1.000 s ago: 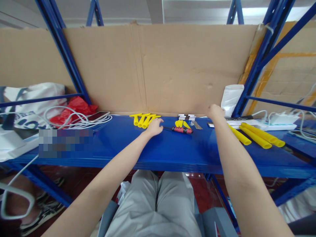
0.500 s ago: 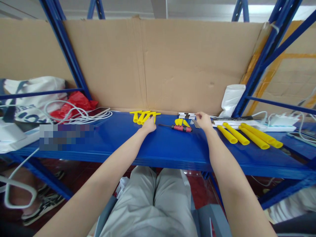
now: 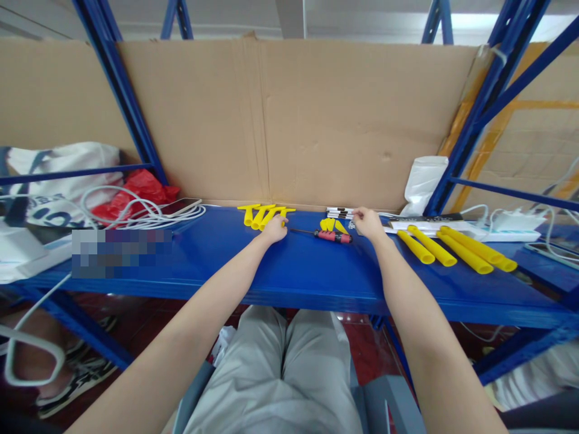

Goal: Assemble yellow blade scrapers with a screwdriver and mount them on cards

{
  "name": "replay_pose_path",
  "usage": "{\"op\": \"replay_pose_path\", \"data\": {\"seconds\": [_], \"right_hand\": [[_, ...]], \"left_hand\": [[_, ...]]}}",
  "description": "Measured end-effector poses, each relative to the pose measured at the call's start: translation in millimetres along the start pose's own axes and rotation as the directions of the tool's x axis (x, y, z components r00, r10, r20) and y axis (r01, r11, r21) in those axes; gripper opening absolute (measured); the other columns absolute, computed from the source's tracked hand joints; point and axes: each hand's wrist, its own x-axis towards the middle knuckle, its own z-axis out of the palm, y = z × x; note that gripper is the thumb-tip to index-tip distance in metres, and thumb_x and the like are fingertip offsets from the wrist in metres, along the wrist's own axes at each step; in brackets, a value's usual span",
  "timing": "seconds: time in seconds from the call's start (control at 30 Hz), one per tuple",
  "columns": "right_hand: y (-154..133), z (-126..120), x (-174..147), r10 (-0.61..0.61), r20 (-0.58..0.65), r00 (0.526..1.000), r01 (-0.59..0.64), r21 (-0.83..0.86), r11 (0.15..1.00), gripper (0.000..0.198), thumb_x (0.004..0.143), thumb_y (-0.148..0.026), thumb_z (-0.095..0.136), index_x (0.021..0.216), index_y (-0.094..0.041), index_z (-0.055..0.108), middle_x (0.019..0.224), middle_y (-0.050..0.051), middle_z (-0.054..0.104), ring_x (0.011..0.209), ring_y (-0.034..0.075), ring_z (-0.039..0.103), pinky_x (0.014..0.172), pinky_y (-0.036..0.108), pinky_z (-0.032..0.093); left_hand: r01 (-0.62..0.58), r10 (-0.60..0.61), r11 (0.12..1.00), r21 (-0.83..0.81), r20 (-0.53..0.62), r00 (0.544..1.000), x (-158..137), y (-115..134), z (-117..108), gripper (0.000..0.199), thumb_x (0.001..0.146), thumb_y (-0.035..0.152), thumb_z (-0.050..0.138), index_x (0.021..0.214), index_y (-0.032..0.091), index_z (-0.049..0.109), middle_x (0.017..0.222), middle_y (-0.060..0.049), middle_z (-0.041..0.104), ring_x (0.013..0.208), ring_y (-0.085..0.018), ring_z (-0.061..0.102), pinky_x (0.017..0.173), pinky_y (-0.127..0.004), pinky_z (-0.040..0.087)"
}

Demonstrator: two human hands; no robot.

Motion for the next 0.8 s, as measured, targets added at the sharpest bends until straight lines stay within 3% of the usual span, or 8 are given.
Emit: {"op": "replay_pose_path", "data": {"seconds": [0.3, 0.53, 0.7, 0.8], "right_hand": [[-2.8, -0.7, -1.8, -0.010, 0.022, 1.000, 0.011, -0.036, 0.999, 0.025, 0.076, -0.016, 0.049, 0.091, -0.013, 0.069, 0.085, 0.010, 0.072, 0.076, 0.018, 0.066, 0.072, 0.028, 0.050], [-7.9, -2.5, -3.2, 0.000, 0.025, 1.000, 0.001, -0.039, 0.999, 0.024, 0.076, -0.015, 0.050, 0.090, -0.014, 0.069, 0.084, 0.009, 0.072, 0.078, 0.018, 0.067, 0.073, 0.028, 0.050], [-10.5, -1.8, -3.4, 0.013, 0.007, 1.000, -0.013, 0.010, 1.000, 0.021, 0.075, -0.015, 0.053, 0.088, -0.014, 0.068, 0.084, 0.010, 0.072, 0.081, 0.020, 0.067, 0.077, 0.031, 0.051], [-12.6, 1.8, -2.1, 0.009, -0.032, 0.999, -0.004, 0.150, 0.989, 0.018, 0.075, -0.017, 0.054, 0.089, -0.014, 0.065, 0.082, 0.009, 0.071, 0.078, 0.019, 0.067, 0.075, 0.031, 0.052]], "left_hand": [[0.126, -0.147, 0.984, -0.125, -0.181, 0.972, -0.3, 5.9, -8.7, 0.027, 0.080, 0.009, 0.054, 0.099, 0.015, 0.072, 0.109, -0.009, 0.069, 0.107, -0.020, 0.061, 0.097, -0.026, 0.044], [0.207, -0.302, 0.898, -0.389, -0.200, 0.932, 5.7, 4.1, -13.6, 0.027, 0.080, 0.007, 0.052, 0.096, 0.013, 0.073, 0.105, -0.009, 0.070, 0.104, -0.017, 0.064, 0.092, -0.021, 0.045], [0.155, -0.333, 0.807, -0.570, -0.223, 0.916, 6.5, 7.3, -15.9, 0.031, 0.080, 0.005, 0.049, 0.098, 0.014, 0.073, 0.104, -0.007, 0.071, 0.103, -0.015, 0.064, 0.091, -0.021, 0.046], [0.087, -0.296, 0.737, -0.671, -0.204, 0.933, 3.8, 14.2, -16.4, 0.035, 0.080, 0.004, 0.046, 0.102, 0.015, 0.071, 0.105, -0.005, 0.071, 0.102, -0.015, 0.064, 0.089, -0.024, 0.048]]}}
